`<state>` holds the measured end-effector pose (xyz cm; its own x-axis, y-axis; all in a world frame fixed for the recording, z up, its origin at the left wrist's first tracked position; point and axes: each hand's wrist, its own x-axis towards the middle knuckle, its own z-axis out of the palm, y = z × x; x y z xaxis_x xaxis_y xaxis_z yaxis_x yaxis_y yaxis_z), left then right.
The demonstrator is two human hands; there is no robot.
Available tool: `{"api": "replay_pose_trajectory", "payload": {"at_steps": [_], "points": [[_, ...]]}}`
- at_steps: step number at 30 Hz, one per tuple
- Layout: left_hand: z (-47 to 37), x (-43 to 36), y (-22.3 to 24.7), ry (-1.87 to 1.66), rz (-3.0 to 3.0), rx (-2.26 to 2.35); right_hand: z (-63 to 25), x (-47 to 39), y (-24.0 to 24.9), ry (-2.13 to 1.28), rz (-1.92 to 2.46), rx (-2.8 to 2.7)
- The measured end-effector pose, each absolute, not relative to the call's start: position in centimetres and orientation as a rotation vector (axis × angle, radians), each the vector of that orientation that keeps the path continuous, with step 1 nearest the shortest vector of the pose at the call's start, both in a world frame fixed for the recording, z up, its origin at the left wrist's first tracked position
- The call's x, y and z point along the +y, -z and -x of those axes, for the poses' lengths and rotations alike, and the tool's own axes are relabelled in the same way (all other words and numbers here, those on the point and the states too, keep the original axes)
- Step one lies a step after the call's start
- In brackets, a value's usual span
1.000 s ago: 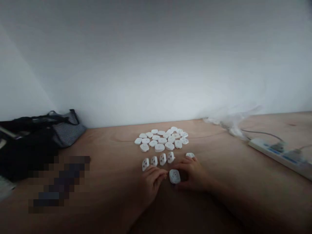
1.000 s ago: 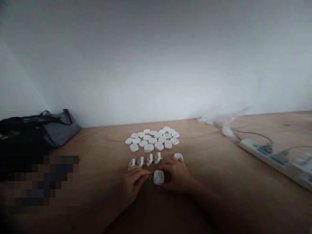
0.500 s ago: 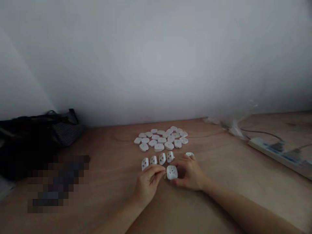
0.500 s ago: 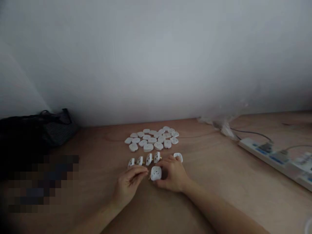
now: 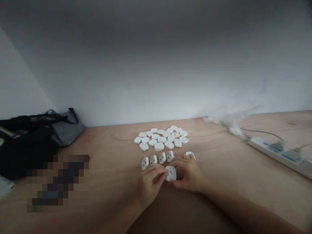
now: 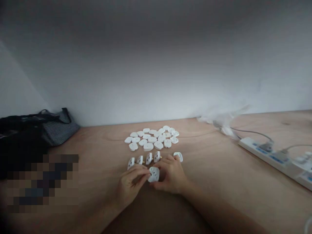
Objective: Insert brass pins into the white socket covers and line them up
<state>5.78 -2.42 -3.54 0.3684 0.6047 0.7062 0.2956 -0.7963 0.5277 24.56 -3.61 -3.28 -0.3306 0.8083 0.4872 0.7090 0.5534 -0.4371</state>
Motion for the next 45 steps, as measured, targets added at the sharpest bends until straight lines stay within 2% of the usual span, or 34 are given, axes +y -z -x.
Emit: {"api": "replay_pose_trajectory", "payload": {"at_steps": [12,18,23,45], "points": [[-4.6,-1.9,3.7,-1.356,-2.493,0.786,-25.0,-3.5,3.5,-0.179,1.174,-2.138],[-3.7,-1.8,4.0,-0.967,-2.474,0.943,-26.3,-3.2,3.4,-0.168,1.217,-2.189],[-4.3,-1.5,4.3,-0.836,-2.474,1.053,-27.1,-3.1,3.2,-0.161,1.277,-2.186],[-4.8,-1.8,5.0,-0.918,-2.543,1.047,-26.5,-3.4,3.7,-0.192,1.213,-2.222]]}}
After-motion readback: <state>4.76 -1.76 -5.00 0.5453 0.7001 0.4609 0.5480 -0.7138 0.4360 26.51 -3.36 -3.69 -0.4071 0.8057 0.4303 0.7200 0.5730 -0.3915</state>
